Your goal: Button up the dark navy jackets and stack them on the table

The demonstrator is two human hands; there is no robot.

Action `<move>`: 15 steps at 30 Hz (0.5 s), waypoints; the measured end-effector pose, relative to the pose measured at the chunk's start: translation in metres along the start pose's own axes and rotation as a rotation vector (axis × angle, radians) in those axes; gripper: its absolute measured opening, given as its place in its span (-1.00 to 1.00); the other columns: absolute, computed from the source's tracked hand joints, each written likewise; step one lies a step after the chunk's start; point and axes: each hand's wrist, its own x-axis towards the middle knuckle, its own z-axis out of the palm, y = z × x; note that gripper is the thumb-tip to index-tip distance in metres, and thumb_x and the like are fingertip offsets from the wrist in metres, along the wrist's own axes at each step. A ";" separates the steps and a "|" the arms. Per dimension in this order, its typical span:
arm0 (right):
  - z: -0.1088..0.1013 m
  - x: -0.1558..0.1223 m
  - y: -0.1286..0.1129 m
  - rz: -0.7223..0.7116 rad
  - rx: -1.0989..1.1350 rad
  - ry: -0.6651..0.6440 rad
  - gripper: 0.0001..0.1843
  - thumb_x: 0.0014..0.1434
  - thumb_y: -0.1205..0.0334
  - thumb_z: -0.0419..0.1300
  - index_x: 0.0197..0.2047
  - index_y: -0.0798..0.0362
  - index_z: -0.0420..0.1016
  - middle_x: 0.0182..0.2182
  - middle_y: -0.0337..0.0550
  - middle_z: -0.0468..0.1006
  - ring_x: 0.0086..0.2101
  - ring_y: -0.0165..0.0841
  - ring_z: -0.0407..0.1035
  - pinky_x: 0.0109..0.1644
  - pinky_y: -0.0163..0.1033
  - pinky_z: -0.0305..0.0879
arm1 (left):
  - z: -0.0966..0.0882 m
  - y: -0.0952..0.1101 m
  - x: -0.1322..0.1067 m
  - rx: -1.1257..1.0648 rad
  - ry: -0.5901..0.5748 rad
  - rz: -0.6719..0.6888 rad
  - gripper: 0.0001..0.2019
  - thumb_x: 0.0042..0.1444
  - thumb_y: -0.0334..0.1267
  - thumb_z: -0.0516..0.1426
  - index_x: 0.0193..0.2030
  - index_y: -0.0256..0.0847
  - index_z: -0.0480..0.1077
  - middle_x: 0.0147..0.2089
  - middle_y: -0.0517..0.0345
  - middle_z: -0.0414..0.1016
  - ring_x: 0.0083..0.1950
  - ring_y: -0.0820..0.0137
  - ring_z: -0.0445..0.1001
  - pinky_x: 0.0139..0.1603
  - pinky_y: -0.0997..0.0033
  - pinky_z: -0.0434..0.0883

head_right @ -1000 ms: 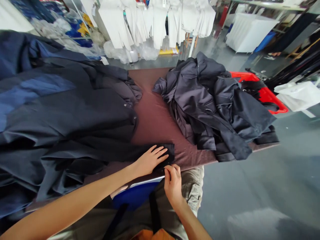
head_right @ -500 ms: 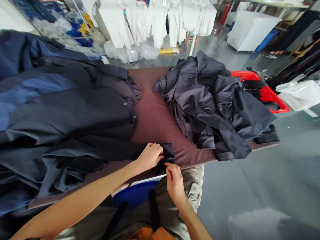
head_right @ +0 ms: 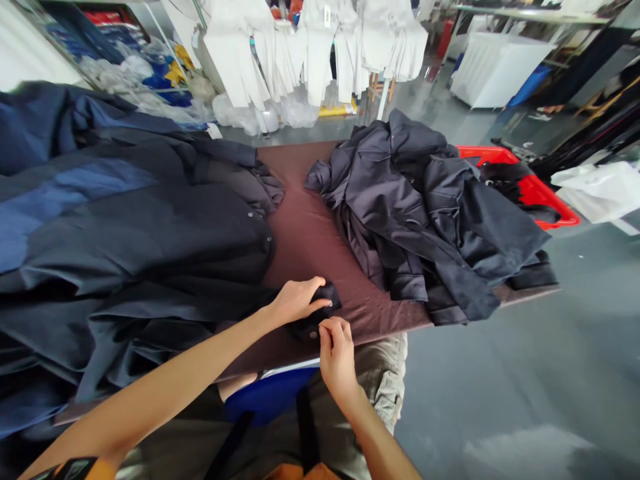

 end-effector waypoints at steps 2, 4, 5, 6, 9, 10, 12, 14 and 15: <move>0.002 0.001 0.011 0.073 -0.032 0.019 -0.81 0.41 0.24 0.03 -0.16 -0.02 0.46 -0.31 -0.13 0.56 -0.25 -0.27 0.45 -0.15 -0.17 0.43 | 0.008 -0.005 0.000 0.022 -0.033 0.058 -0.58 0.30 0.04 0.14 0.12 -0.23 0.29 0.01 -0.07 0.55 0.01 0.13 0.55 -0.04 0.23 0.38; 0.001 -0.002 0.022 0.083 -0.080 -0.003 -0.80 0.40 0.23 0.03 -0.11 -0.02 0.49 -0.26 -0.10 0.59 -0.20 -0.23 0.45 -0.10 -0.12 0.43 | 0.006 -0.007 -0.003 0.035 -0.021 0.057 -0.64 0.30 -0.10 0.16 0.12 -0.24 0.29 0.09 -0.10 0.51 0.08 0.12 0.50 0.07 0.13 0.33; -0.001 -0.004 0.026 0.056 -0.103 -0.045 -0.79 0.39 0.25 0.03 -0.06 -0.02 0.50 -0.20 -0.09 0.60 -0.14 -0.20 0.44 -0.04 -0.08 0.42 | 0.004 -0.007 -0.004 0.029 -0.014 0.046 -0.67 0.29 -0.18 0.16 0.12 -0.24 0.28 0.13 -0.10 0.49 0.10 0.12 0.48 0.09 0.11 0.32; -0.003 -0.006 0.029 0.016 -0.120 -0.102 -0.76 0.38 0.28 0.04 0.00 -0.04 0.49 -0.14 -0.08 0.61 -0.09 -0.18 0.43 0.03 -0.03 0.40 | 0.001 -0.007 -0.005 0.014 -0.012 0.033 -0.68 0.28 -0.24 0.17 0.13 -0.23 0.27 0.16 -0.09 0.48 0.10 0.12 0.46 0.10 0.10 0.31; -0.011 -0.010 0.027 -0.094 -0.139 -0.284 -0.63 0.32 0.33 0.09 0.17 -0.07 0.41 -0.08 -0.09 0.59 -0.03 -0.14 0.40 0.17 0.09 0.30 | -0.005 -0.005 -0.009 -0.051 -0.034 0.003 -0.64 0.26 -0.30 0.18 0.16 -0.19 0.23 0.21 -0.04 0.45 0.11 0.14 0.46 0.09 0.12 0.32; -0.014 -0.010 0.023 -0.108 -0.138 -0.331 -0.64 0.31 0.33 0.13 0.16 -0.06 0.40 -0.12 -0.10 0.59 -0.06 -0.15 0.41 0.18 0.10 0.28 | -0.005 -0.004 -0.009 -0.071 -0.044 -0.014 -0.63 0.25 -0.31 0.18 0.16 -0.18 0.22 0.21 -0.03 0.45 0.11 0.15 0.47 0.07 0.13 0.33; -0.017 -0.007 0.014 -0.117 -0.128 -0.403 -0.77 0.28 0.32 0.19 0.01 -0.05 0.44 -0.25 -0.16 0.56 -0.15 -0.18 0.40 0.15 0.10 0.28 | -0.006 0.000 -0.010 -0.096 -0.073 -0.088 -0.64 0.25 -0.32 0.19 0.14 -0.18 0.22 0.16 -0.03 0.49 0.08 0.14 0.51 0.03 0.17 0.35; -0.019 -0.003 0.006 -0.131 -0.101 -0.454 -0.95 0.29 0.31 0.21 -0.18 -0.03 0.44 -0.33 -0.21 0.52 -0.21 -0.23 0.39 0.14 0.07 0.26 | -0.006 0.005 -0.011 -0.093 -0.108 -0.198 -0.68 0.25 -0.30 0.19 0.10 -0.19 0.24 0.04 -0.03 0.55 0.02 0.12 0.55 -0.04 0.20 0.37; -0.019 0.000 0.003 -0.140 -0.074 -0.467 -0.95 0.30 0.31 0.21 -0.24 -0.02 0.43 -0.33 -0.21 0.51 -0.22 -0.25 0.39 0.15 0.06 0.25 | -0.007 0.008 -0.011 -0.070 -0.120 -0.246 -0.71 0.27 -0.26 0.19 0.08 -0.21 0.26 -0.02 -0.04 0.58 -0.01 0.10 0.57 -0.07 0.20 0.37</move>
